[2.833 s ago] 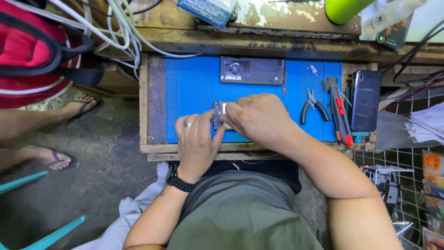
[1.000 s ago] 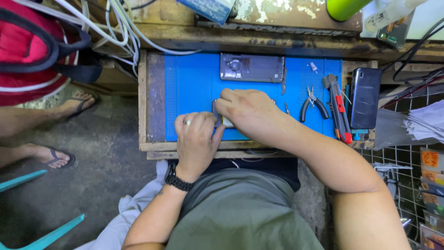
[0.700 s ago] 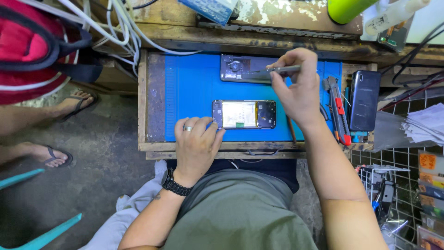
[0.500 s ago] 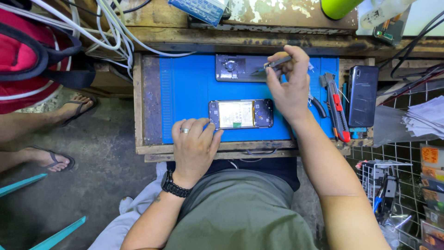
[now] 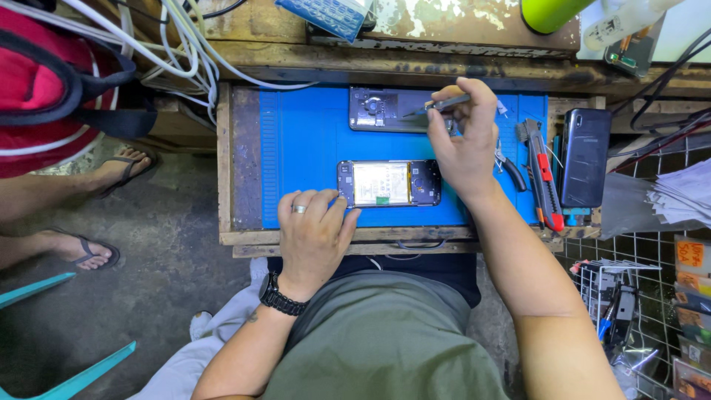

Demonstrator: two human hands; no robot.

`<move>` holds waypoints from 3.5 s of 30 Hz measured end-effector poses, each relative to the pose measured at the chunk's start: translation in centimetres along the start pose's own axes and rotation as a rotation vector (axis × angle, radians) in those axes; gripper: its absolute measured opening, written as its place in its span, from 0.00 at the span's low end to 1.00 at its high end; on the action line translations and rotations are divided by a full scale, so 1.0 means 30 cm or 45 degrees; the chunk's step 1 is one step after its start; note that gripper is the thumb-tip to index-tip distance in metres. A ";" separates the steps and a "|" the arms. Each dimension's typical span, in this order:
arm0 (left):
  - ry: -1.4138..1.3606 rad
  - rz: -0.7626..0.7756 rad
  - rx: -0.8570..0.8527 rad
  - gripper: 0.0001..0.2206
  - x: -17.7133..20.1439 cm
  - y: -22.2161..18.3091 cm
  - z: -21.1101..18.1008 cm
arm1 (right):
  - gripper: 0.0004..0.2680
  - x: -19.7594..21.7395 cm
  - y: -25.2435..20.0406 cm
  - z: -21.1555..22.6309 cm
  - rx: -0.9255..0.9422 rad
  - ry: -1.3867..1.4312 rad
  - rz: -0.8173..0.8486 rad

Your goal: The person uses a screwdriver to remove screws from the internal frame of a disassembled smartphone. They then lift the battery to inspect the underside and briefly power on the device to check the screen. The person continues to unscrew components and manipulate internal parts on a blue work mat.

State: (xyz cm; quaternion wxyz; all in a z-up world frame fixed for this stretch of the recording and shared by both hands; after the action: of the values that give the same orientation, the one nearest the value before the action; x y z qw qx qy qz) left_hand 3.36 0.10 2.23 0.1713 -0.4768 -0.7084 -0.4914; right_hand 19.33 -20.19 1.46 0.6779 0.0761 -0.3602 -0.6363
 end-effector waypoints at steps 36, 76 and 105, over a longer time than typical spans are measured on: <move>0.007 -0.010 0.012 0.12 0.010 0.007 -0.003 | 0.19 -0.192 -0.263 0.085 -0.499 0.830 0.026; -0.001 0.019 -0.017 0.14 0.014 -0.004 0.002 | 0.18 -0.187 -0.297 0.093 -0.483 0.646 0.152; -0.023 -0.015 0.003 0.12 -0.001 -0.020 0.021 | 0.05 -0.219 0.038 0.458 0.583 -0.402 0.986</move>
State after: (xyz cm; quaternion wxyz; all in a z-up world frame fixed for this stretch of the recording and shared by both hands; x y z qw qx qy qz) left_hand 3.01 0.60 1.60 0.1625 -0.4768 -0.7133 -0.4873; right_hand 12.67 -9.09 9.55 0.7680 -0.0139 -0.5915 -0.2451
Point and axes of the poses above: each hand's wrist, its own y-axis towards the middle knuckle, its own x-axis out of the back of the hand, z = x × y, the point moved 5 cm from there along y, towards the middle knuckle, and after that the axes turned 8 degrees about -z, right-handed, at the moved point
